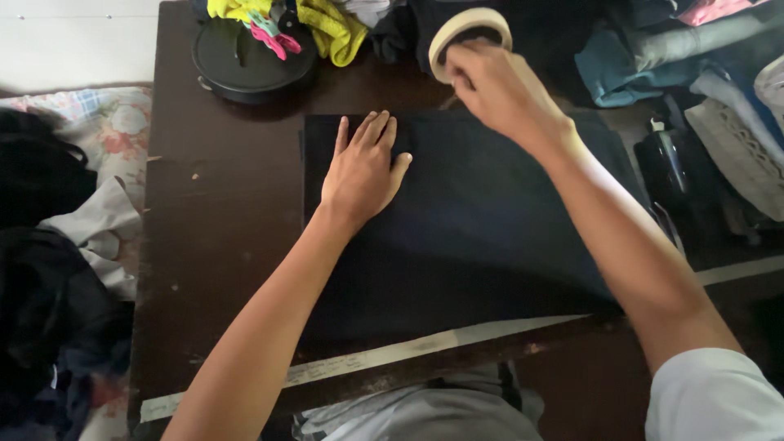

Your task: The person folds a black garment on a table and then uses a lint roller to clean its surface. The person rolls the lint roller back and forth across the fabric to remove lint and debris.

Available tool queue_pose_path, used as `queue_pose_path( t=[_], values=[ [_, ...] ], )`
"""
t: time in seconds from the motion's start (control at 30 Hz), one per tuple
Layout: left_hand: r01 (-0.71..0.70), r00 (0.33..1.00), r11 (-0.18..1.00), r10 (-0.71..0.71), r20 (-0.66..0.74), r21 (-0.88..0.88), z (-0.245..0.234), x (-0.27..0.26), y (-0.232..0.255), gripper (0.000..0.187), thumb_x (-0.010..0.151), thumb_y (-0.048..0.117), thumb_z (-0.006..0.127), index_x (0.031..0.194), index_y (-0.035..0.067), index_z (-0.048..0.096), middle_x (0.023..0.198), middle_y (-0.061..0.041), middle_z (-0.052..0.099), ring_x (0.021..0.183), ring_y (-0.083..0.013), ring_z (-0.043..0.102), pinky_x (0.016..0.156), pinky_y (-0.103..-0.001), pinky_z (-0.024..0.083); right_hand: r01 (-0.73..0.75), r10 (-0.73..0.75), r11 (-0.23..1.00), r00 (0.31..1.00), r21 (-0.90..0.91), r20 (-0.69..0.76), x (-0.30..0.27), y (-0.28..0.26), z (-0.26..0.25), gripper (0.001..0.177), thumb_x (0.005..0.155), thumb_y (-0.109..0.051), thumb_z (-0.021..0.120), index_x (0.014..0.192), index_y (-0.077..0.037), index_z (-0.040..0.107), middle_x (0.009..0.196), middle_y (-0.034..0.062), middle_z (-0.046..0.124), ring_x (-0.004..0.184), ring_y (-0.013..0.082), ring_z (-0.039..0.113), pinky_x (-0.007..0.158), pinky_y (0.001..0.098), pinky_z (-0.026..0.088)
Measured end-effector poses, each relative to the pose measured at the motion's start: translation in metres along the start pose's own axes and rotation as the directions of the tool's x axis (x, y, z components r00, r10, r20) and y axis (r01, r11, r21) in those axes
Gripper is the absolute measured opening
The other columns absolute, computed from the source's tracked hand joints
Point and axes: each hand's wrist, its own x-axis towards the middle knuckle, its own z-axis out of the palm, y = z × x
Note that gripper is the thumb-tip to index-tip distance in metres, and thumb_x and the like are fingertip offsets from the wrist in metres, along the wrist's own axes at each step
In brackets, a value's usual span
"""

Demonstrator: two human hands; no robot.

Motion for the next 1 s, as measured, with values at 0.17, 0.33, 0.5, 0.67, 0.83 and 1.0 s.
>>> queue_pose_path(
  t=[0.17, 0.33, 0.5, 0.67, 0.83, 1.0],
  values=[
    [-0.006, 1.000, 1.000, 0.006, -0.005, 0.008, -0.001, 0.002, 0.000, 0.062, 0.099, 0.036, 0.058, 0.147, -0.003, 0.048, 0.156, -0.016, 0.047, 0.149, -0.0286, 0.037, 0.124, -0.052, 0.021, 0.156, -0.153, 0.984, 0.987, -0.090, 0.044, -0.018, -0.012, 0.031, 0.019, 0.090, -0.002, 0.064, 0.108, -0.001, 0.065, 0.105, 0.0188, 0.072, 0.096, 0.0396, 0.071, 0.080, 0.0475, 0.059],
    [-0.017, 1.000, 1.000, 0.017, -0.003, 0.015, 0.000, 0.001, -0.001, 0.062, 0.101, 0.037, 0.057, 0.147, -0.003, 0.048, 0.156, -0.018, 0.046, 0.149, -0.0293, 0.035, 0.123, -0.052, 0.020, 0.016, -0.016, 1.000, 0.999, 0.016, 0.039, -0.015, -0.001, 0.008, 0.016, 0.096, -0.003, 0.063, 0.111, 0.000, 0.063, 0.111, 0.0199, 0.071, 0.099, 0.0393, 0.070, 0.083, 0.0494, 0.058],
    [-0.006, 1.000, 1.000, 0.005, 0.004, 0.013, 0.000, 0.001, 0.000, 0.064, 0.100, 0.037, 0.057, 0.148, -0.004, 0.047, 0.156, -0.017, 0.045, 0.149, -0.0290, 0.035, 0.123, -0.052, 0.020, 0.117, -0.109, 0.991, 0.987, -0.063, 0.121, -0.027, -0.007, 0.032, 0.018, 0.090, -0.002, 0.063, 0.108, -0.001, 0.062, 0.108, 0.0209, 0.070, 0.102, 0.0398, 0.068, 0.085, 0.0487, 0.058],
    [-0.005, 1.000, 1.000, 0.005, 0.010, 0.009, -0.003, 0.000, 0.001, 0.064, 0.102, 0.038, 0.056, 0.148, -0.004, 0.046, 0.157, -0.017, 0.045, 0.150, -0.0288, 0.034, 0.124, -0.052, 0.019, 0.068, -0.068, 0.998, 0.997, 0.009, 0.023, -0.024, -0.002, 0.013, 0.016, 0.095, -0.003, 0.062, 0.111, 0.000, 0.062, 0.109, 0.0203, 0.070, 0.103, 0.0400, 0.068, 0.085, 0.0506, 0.057],
    [-0.007, 1.000, 1.000, 0.007, 0.015, 0.014, -0.001, 0.001, 0.000, 0.064, 0.101, 0.038, 0.057, 0.148, -0.003, 0.046, 0.157, -0.016, 0.045, 0.150, -0.0285, 0.033, 0.124, -0.052, 0.019, -0.005, 0.003, 1.000, 0.996, 0.022, 0.094, -0.030, -0.011, 0.010, 0.014, 0.098, -0.006, 0.062, 0.110, -0.001, 0.062, 0.106, 0.0205, 0.070, 0.098, 0.0401, 0.070, 0.082, 0.0504, 0.058],
    [-0.004, 1.000, 1.000, 0.004, 0.008, 0.010, 0.002, 0.002, -0.002, 0.064, 0.100, 0.037, 0.058, 0.149, -0.003, 0.046, 0.157, -0.016, 0.044, 0.150, -0.0283, 0.034, 0.124, -0.052, 0.020, 0.048, -0.045, 0.998, 0.997, -0.039, 0.065, -0.037, -0.011, 0.007, 0.013, 0.096, -0.001, 0.062, 0.108, -0.002, 0.065, 0.102, 0.0201, 0.071, 0.090, 0.0401, 0.071, 0.077, 0.0494, 0.058]
  ],
)
